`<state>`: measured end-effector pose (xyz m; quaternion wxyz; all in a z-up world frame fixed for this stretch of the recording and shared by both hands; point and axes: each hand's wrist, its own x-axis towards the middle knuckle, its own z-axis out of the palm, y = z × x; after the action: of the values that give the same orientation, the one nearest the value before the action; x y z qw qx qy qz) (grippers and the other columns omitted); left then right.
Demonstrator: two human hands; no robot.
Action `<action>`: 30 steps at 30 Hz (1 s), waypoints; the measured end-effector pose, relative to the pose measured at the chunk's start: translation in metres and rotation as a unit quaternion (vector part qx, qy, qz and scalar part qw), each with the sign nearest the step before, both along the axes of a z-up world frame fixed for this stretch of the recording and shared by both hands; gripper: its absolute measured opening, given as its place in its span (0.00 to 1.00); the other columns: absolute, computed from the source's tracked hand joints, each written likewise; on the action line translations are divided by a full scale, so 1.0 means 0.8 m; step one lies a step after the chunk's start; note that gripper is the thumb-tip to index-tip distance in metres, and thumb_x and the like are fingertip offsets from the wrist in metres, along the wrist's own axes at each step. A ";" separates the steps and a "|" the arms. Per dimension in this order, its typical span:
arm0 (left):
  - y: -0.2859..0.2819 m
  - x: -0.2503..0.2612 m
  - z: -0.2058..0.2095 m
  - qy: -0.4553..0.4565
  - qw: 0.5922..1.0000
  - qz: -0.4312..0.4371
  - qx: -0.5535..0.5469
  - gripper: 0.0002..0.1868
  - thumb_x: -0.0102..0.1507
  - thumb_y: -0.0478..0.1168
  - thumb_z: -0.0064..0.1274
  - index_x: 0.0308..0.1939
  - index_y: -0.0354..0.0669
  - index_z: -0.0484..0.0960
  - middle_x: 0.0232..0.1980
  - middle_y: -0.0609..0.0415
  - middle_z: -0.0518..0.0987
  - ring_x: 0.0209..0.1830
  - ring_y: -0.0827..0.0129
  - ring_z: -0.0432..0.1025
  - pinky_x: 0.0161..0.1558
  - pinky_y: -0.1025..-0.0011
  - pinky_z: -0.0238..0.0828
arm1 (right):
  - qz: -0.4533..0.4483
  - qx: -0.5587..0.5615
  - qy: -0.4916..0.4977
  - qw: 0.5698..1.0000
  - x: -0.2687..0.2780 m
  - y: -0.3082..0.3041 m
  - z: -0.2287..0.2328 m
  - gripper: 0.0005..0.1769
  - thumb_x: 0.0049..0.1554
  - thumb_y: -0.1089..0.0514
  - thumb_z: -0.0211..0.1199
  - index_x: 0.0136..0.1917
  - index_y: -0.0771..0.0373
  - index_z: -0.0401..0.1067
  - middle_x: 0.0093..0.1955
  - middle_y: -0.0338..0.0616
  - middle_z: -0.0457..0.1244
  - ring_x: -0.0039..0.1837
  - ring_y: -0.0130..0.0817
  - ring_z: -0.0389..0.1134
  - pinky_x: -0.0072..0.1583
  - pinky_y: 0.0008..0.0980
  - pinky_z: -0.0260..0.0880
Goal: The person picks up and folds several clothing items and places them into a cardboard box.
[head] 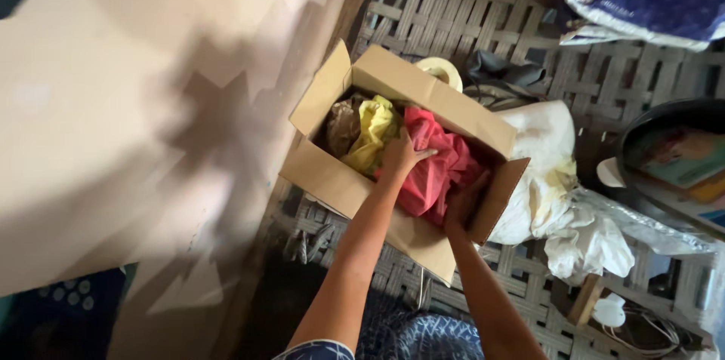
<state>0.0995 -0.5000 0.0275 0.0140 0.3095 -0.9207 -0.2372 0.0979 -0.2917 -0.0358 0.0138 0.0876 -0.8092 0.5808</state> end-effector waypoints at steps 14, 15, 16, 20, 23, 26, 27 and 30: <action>0.010 0.012 0.035 -0.009 0.996 0.047 0.079 0.65 0.50 0.83 0.57 0.67 0.28 0.61 0.62 0.23 0.74 0.59 0.35 0.74 0.57 0.47 0.74 | 0.056 0.051 -0.051 0.996 -0.008 0.013 -0.063 0.61 0.58 0.53 0.65 0.87 0.65 0.26 0.80 0.75 0.47 0.74 0.63 0.58 0.73 0.44 0.62; 0.012 0.016 0.057 -0.060 0.991 0.007 0.119 0.70 0.48 0.81 0.62 0.70 0.28 0.51 0.67 0.20 0.60 0.65 0.30 0.61 0.61 0.44 0.64 | 0.076 0.059 -0.063 0.993 -0.013 0.018 -0.058 0.61 0.58 0.52 0.65 0.87 0.65 0.26 0.80 0.75 0.47 0.73 0.64 0.59 0.72 0.44 0.63; 0.012 0.021 0.077 -0.112 0.981 -0.031 0.159 0.77 0.45 0.78 0.67 0.73 0.27 0.40 0.72 0.18 0.46 0.70 0.26 0.49 0.65 0.42 0.54 | 0.100 0.068 -0.079 0.990 -0.018 0.023 -0.051 0.61 0.58 0.51 0.65 0.87 0.65 0.26 0.79 0.76 0.48 0.73 0.64 0.60 0.72 0.44 0.63; 0.021 0.051 0.113 -0.285 0.932 -0.122 0.189 0.87 0.42 0.69 0.74 0.78 0.38 0.21 0.80 0.23 0.25 0.81 0.27 0.29 0.75 0.37 0.37 | 0.175 0.228 -0.165 0.944 -0.037 0.034 0.012 0.62 0.59 0.48 0.65 0.87 0.66 0.25 0.78 0.77 0.49 0.71 0.65 0.63 0.71 0.45 0.66; 0.041 0.047 0.081 -0.229 0.958 -0.064 0.160 0.81 0.47 0.59 0.75 0.81 0.44 0.23 0.81 0.22 0.33 0.79 0.24 0.37 0.74 0.34 0.41 | 0.228 0.300 -0.171 0.910 -0.060 0.033 0.090 0.71 0.54 0.42 0.74 0.86 0.60 0.22 0.83 0.80 0.27 0.80 0.70 0.42 0.74 0.55 0.48; 0.067 0.045 0.047 -0.167 0.970 0.028 0.175 0.74 0.50 0.50 0.73 0.83 0.54 0.28 0.84 0.33 0.39 0.80 0.28 0.42 0.71 0.31 0.46 | 0.319 0.261 -0.267 0.871 -0.074 0.004 0.122 0.80 0.43 0.42 0.78 0.85 0.52 0.18 0.84 0.70 0.16 0.85 0.62 0.27 0.77 0.49 0.45; 0.072 0.049 0.042 -0.154 0.972 0.035 0.171 0.74 0.49 0.50 0.74 0.83 0.54 0.29 0.83 0.33 0.40 0.79 0.28 0.43 0.71 0.31 0.46 | 0.349 0.237 -0.318 0.849 -0.074 0.002 0.119 0.83 0.38 0.43 0.78 0.85 0.49 0.17 0.84 0.67 0.14 0.86 0.58 0.24 0.77 0.44 0.49; 0.084 0.052 0.030 -0.134 0.979 0.054 0.144 0.76 0.47 0.50 0.76 0.82 0.53 0.31 0.83 0.34 0.42 0.79 0.29 0.44 0.72 0.31 0.46 | 0.369 0.224 -0.290 0.854 -0.089 0.015 0.088 0.90 0.33 0.44 0.84 0.84 0.55 0.16 0.83 0.71 0.17 0.86 0.59 0.26 0.78 0.44 0.48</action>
<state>0.1410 -0.4328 0.0511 -0.1413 0.3867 -0.8523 -0.3226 0.0263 -0.2797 0.0346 -0.4567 0.2085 -0.7931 0.3449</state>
